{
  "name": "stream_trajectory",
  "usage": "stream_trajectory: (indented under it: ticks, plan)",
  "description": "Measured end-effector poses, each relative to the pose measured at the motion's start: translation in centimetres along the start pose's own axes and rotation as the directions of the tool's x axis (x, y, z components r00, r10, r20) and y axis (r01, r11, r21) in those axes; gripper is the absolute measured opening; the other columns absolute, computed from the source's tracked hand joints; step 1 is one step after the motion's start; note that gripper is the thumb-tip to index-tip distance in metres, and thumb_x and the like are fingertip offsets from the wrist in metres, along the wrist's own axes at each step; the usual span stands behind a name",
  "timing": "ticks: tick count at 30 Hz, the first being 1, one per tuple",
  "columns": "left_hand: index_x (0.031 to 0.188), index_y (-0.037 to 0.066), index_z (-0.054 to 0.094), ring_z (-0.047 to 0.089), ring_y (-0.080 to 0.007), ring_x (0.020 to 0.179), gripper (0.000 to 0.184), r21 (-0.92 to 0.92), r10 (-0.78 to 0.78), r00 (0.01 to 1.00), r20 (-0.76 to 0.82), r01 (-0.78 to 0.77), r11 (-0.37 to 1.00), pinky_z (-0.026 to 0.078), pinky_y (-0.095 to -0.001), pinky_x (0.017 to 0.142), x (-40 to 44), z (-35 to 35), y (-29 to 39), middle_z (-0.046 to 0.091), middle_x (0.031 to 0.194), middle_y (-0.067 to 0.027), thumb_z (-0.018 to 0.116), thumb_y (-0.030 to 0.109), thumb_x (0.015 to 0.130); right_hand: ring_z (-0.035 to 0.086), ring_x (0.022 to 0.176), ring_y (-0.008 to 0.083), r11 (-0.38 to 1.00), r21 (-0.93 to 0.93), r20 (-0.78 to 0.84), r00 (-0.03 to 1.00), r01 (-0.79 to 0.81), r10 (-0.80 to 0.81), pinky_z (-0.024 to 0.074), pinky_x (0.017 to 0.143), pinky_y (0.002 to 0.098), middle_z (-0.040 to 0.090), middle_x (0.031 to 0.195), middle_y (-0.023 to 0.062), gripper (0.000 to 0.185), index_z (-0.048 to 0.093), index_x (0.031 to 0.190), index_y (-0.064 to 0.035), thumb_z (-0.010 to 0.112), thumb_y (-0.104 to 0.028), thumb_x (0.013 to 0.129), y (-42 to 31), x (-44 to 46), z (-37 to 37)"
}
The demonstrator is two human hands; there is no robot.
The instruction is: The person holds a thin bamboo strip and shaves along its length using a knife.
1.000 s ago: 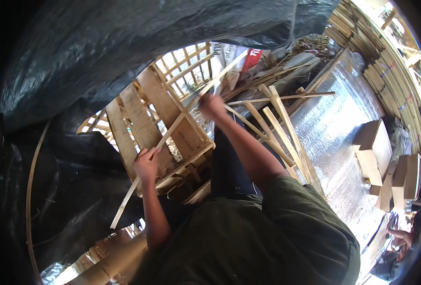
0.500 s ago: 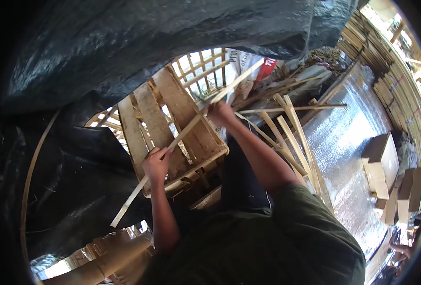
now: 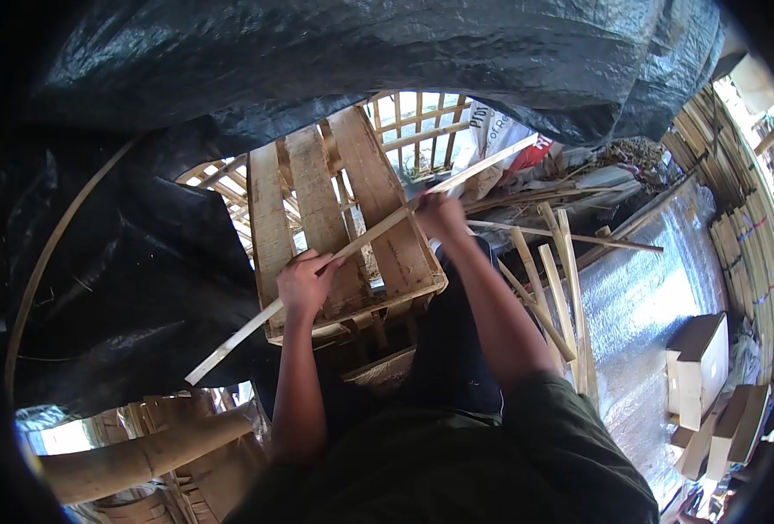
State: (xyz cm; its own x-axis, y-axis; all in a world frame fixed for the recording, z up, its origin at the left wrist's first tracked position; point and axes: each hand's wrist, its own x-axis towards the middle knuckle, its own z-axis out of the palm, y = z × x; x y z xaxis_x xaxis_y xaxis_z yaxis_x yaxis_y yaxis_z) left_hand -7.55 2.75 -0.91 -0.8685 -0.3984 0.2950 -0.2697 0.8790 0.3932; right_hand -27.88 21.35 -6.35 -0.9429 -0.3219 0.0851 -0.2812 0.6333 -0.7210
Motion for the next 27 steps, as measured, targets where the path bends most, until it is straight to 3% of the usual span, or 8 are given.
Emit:
stream_trajectory:
  ticks: [3, 7, 11, 14, 18, 20, 25, 27]
  plan:
    - [0.092, 0.015, 0.077, 0.064, -0.0270, 0.068, 0.027, 0.007, 0.007, 1.000, -0.007, -0.007, 1.000, 0.049, -0.0393, 0.063, 0.0, 0.2, -0.3, 0.061, 0.072, -0.0041, 0.073, 0.040, 0.083, 0.066, 0.072, 0.0442, 0.975, -0.074, -0.128, 0.968, 0.208, -0.216, 0.0522, 0.066, 0.0496, 0.066, 0.077, 0.0270, 0.039, 0.068, 0.087, 0.0019, 0.050, -0.030, 0.098, -0.5, -0.3, -1.0]
    - [0.092, 0.019, 0.076, 0.066, -0.0275, 0.070, 0.023, -0.039, 0.008, 1.000, 0.002, -0.008, 0.999, 0.051, -0.0404, 0.062, 0.0, 0.4, -0.6, 0.062, 0.076, -0.0025, 0.070, 0.040, 0.085, 0.065, 0.086, 0.0473, 0.984, -0.064, 0.044, 0.985, -0.164, 0.167, 0.0517, 0.078, 0.0544, 0.066, 0.087, 0.0299, 0.040, 0.068, 0.092, 0.0010, 0.047, -0.033, 0.097, 0.6, 1.8, -2.5]
    - [0.092, 0.018, 0.076, 0.065, -0.0275, 0.070, 0.022, -0.031, -0.006, 1.000, 0.020, 0.006, 0.999, 0.051, -0.0402, 0.062, 0.0, 0.0, -0.6, 0.061, 0.077, -0.0026, 0.071, 0.038, 0.085, 0.067, 0.084, 0.0451, 0.991, -0.086, -0.139, 0.984, 0.103, -0.114, 0.0540, 0.071, 0.0504, 0.067, 0.083, 0.0298, 0.042, 0.069, 0.089, 0.0032, 0.049, -0.033, 0.098, 1.0, 0.7, -1.3]
    - [0.092, 0.016, 0.076, 0.065, -0.0274, 0.071, 0.023, -0.048, -0.014, 1.000, 0.009, 0.015, 0.999, 0.051, -0.0400, 0.063, -0.1, 0.1, -0.4, 0.061, 0.078, -0.0028, 0.071, 0.038, 0.085, 0.066, 0.088, 0.0453, 0.972, 0.034, 0.018, 0.973, -0.232, 0.232, 0.0536, 0.074, 0.0516, 0.068, 0.088, 0.0276, 0.038, 0.070, 0.092, -0.0009, 0.049, -0.032, 0.097, -0.1, 1.6, -3.7]
    - [0.093, 0.017, 0.076, 0.066, -0.0273, 0.074, 0.025, -0.039, -0.044, 0.998, 0.035, 0.045, 0.998, 0.051, -0.0401, 0.065, 0.2, 0.0, -0.4, 0.062, 0.079, -0.0036, 0.072, 0.040, 0.085, 0.068, 0.084, 0.0435, 0.985, -0.034, -0.188, 0.967, 0.168, -0.171, 0.0540, 0.071, 0.0485, 0.068, 0.082, 0.0293, 0.042, 0.068, 0.092, 0.0030, 0.051, -0.034, 0.097, 0.5, 0.6, -1.4]
    - [0.094, 0.017, 0.076, 0.066, -0.0274, 0.075, 0.026, -0.029, -0.051, 0.998, 0.048, 0.053, 0.998, 0.052, -0.0402, 0.066, 0.1, -0.2, -0.5, 0.062, 0.079, -0.0039, 0.072, 0.040, 0.085, 0.065, 0.091, 0.0472, 0.895, 0.146, 0.199, 0.899, -0.421, 0.390, 0.0529, 0.078, 0.0509, 0.067, 0.087, 0.0310, 0.040, 0.068, 0.095, 0.0027, 0.049, -0.033, 0.097, -1.7, 1.6, -5.5]
    - [0.096, 0.018, 0.077, 0.066, -0.0283, 0.077, 0.029, -0.008, -0.075, 0.994, 0.084, 0.076, 0.997, 0.052, -0.0410, 0.068, 0.2, -0.4, -0.3, 0.062, 0.080, -0.0037, 0.071, 0.044, 0.085, 0.067, 0.082, 0.0484, 0.989, -0.021, -0.173, 0.974, 0.146, -0.148, 0.0544, 0.077, 0.0469, 0.068, 0.083, 0.0300, 0.046, 0.065, 0.101, 0.0064, 0.051, -0.037, 0.096, 1.5, 1.3, -1.0]
    - [0.096, 0.019, 0.077, 0.067, -0.0281, 0.077, 0.030, 0.007, -0.075, 0.994, 0.078, 0.075, 0.997, 0.052, -0.0410, 0.068, 0.2, -0.4, -0.4, 0.063, 0.081, -0.0035, 0.070, 0.045, 0.085, 0.067, 0.091, 0.0471, 0.845, 0.244, 0.306, 0.865, -0.475, 0.398, 0.0529, 0.085, 0.0483, 0.067, 0.087, 0.0320, 0.045, 0.064, 0.107, 0.0051, 0.048, -0.036, 0.097, 0.6, 3.1, -4.4]
